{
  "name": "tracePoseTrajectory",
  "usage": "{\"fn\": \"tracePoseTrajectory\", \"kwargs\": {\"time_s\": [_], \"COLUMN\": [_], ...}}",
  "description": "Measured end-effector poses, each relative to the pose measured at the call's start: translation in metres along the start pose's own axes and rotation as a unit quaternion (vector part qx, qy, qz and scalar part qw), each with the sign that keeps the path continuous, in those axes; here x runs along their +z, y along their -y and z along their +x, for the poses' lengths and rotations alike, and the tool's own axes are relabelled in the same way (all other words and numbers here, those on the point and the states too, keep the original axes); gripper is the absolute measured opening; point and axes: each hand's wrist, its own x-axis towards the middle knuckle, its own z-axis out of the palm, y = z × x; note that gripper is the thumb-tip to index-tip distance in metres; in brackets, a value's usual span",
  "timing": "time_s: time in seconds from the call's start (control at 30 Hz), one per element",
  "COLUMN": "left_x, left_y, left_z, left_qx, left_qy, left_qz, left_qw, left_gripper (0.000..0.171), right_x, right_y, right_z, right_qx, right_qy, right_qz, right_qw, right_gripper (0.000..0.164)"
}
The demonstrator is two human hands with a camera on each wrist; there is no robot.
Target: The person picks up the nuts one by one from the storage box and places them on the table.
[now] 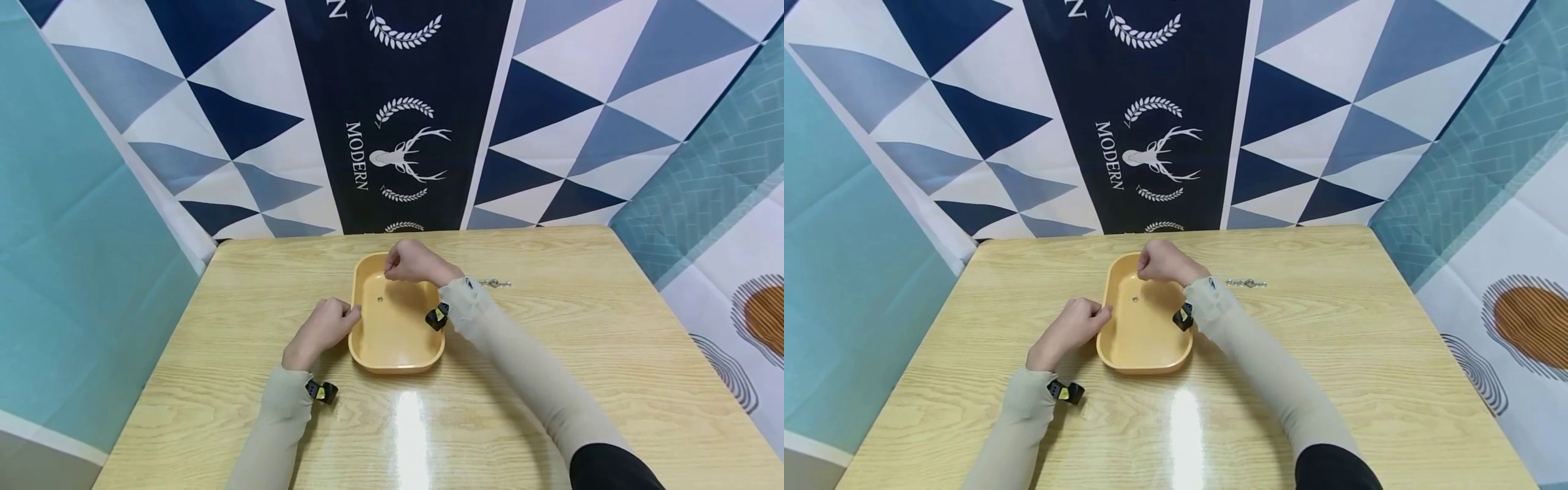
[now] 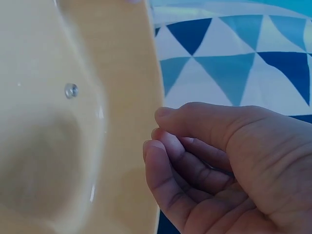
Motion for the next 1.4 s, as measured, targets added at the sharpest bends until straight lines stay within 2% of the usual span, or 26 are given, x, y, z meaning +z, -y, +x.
{"fn": "tracePoseTrajectory", "kwargs": {"time_s": [0.13, 0.5, 0.6, 1.07, 1.4], "left_x": [0.0, 0.0, -0.001, -0.001, 0.0], "left_y": [-0.001, -0.002, -0.003, -0.002, 0.0], "left_z": [0.0, 0.0, 0.0, -0.001, -0.001], "left_qx": [-0.007, -0.007, -0.006, -0.007, -0.012], "left_qy": [0.004, 0.001, 0.001, 0.007, 0.01], "left_qz": [0.0, -0.002, -0.001, -0.014, -0.019], "left_qw": [1.0, 1.0, 1.0, 0.9999, 0.9997], "left_gripper": [0.052, 0.053, 0.053, 0.054, 0.056], "right_x": [-0.009, -0.03, -0.038, -0.066, -0.08], "right_y": [-0.002, -0.019, -0.024, -0.062, -0.092], "right_z": [-0.005, -0.018, -0.023, -0.047, -0.068], "right_qx": [0.007, -0.023, -0.019, 0.031, 0.083], "right_qy": [-0.005, -0.045, -0.057, -0.095, -0.087], "right_qz": [0.007, -0.015, -0.014, -0.024, 0.002], "right_qw": [1.0, 0.999, 0.998, 0.995, 0.993], "right_gripper": [0.007, 0.006, 0.006, 0.009, 0.013]}}
